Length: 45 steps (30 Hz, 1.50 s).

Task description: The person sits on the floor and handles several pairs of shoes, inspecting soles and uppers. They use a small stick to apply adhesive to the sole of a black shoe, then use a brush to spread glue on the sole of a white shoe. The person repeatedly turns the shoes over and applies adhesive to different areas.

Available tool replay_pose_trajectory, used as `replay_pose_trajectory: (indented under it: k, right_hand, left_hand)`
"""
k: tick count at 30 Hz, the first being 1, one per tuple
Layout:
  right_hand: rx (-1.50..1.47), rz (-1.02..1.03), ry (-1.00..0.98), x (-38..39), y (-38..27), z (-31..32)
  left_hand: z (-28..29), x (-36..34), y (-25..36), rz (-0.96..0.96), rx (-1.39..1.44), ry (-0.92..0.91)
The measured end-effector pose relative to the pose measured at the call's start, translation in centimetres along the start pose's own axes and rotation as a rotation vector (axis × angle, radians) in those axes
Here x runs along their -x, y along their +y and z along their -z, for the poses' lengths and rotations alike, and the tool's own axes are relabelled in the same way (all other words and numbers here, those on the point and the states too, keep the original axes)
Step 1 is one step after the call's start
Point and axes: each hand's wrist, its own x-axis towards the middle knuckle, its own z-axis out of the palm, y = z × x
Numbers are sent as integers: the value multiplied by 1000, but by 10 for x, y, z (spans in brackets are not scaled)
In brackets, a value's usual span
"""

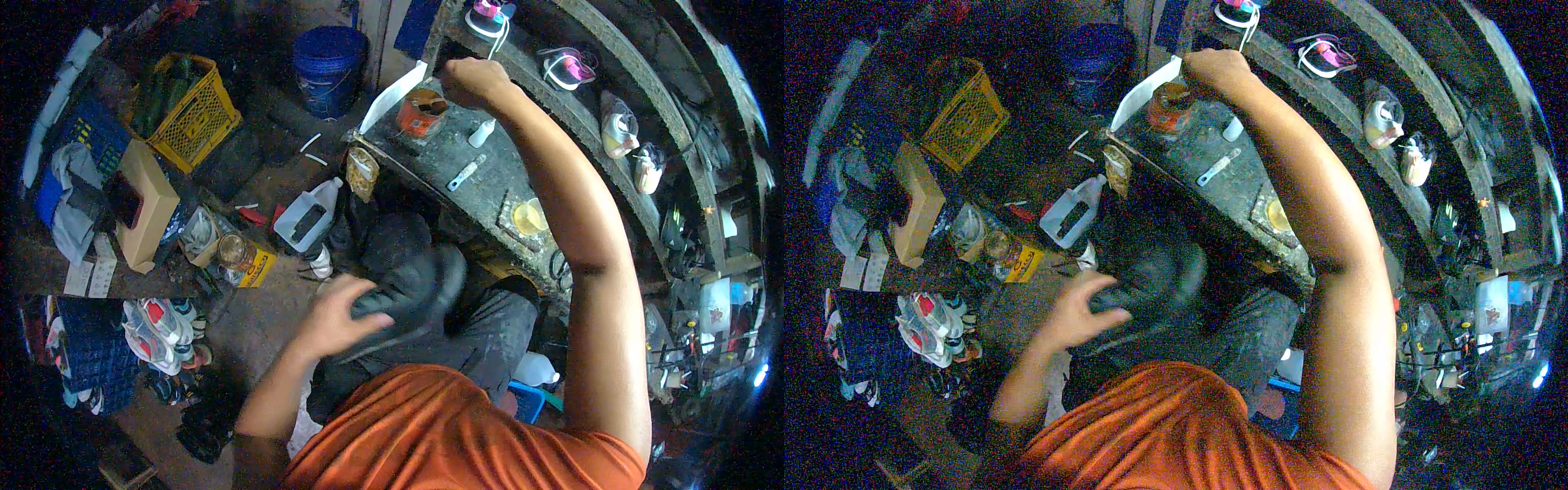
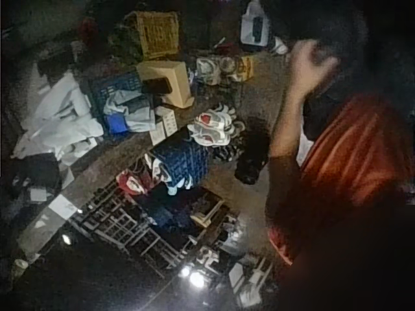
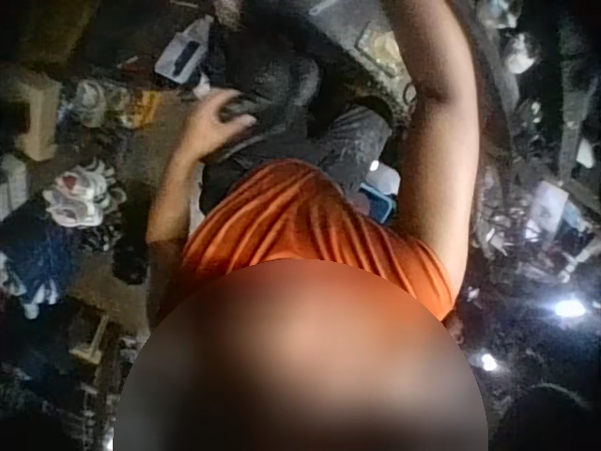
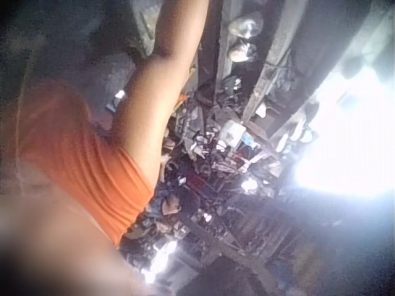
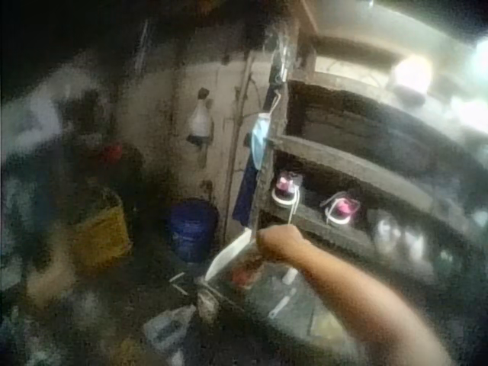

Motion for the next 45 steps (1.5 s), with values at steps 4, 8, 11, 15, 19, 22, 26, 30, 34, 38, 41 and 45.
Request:
replay_pose_trajectory:
  k: [4,8,11,15,19,22,26,30,34,38,41,45]
  right_hand:
    - [-42,-113,101,25,8,-7]
    - [-82,-221,210,51,17,-8]
    - [-228,-264,282,69,17,-12]
    - [-339,-280,281,76,4,-27]
    - [-372,-311,250,68,1,-33]
    - [-446,-321,255,67,6,-26]
    - [-610,-294,284,79,8,-11]
    - [-773,-163,314,91,-6,-8]
    - [-802,-36,211,92,-53,-23]
    - [-600,116,50,106,-128,-51]
    - [-485,142,74,97,-149,-70]
    - [-389,54,230,72,-146,-97]
  left_hand:
    - [-36,1,36,-180,-385,-450]
    - [-19,-4,34,-176,-197,-514]
    - [14,-41,0,138,140,-301]
    - [38,-162,-95,238,335,243]
    - [9,-254,-189,344,407,560]
    - [-14,-291,-233,509,526,546]
    - [6,-273,-255,488,215,383]
    - [43,-162,-233,477,975,122]
    - [35,-58,-170,325,1428,152]
    - [25,-42,-122,78,1467,287]
    - [29,-47,-105,106,1334,342]
    - [30,-47,-92,153,1280,339]
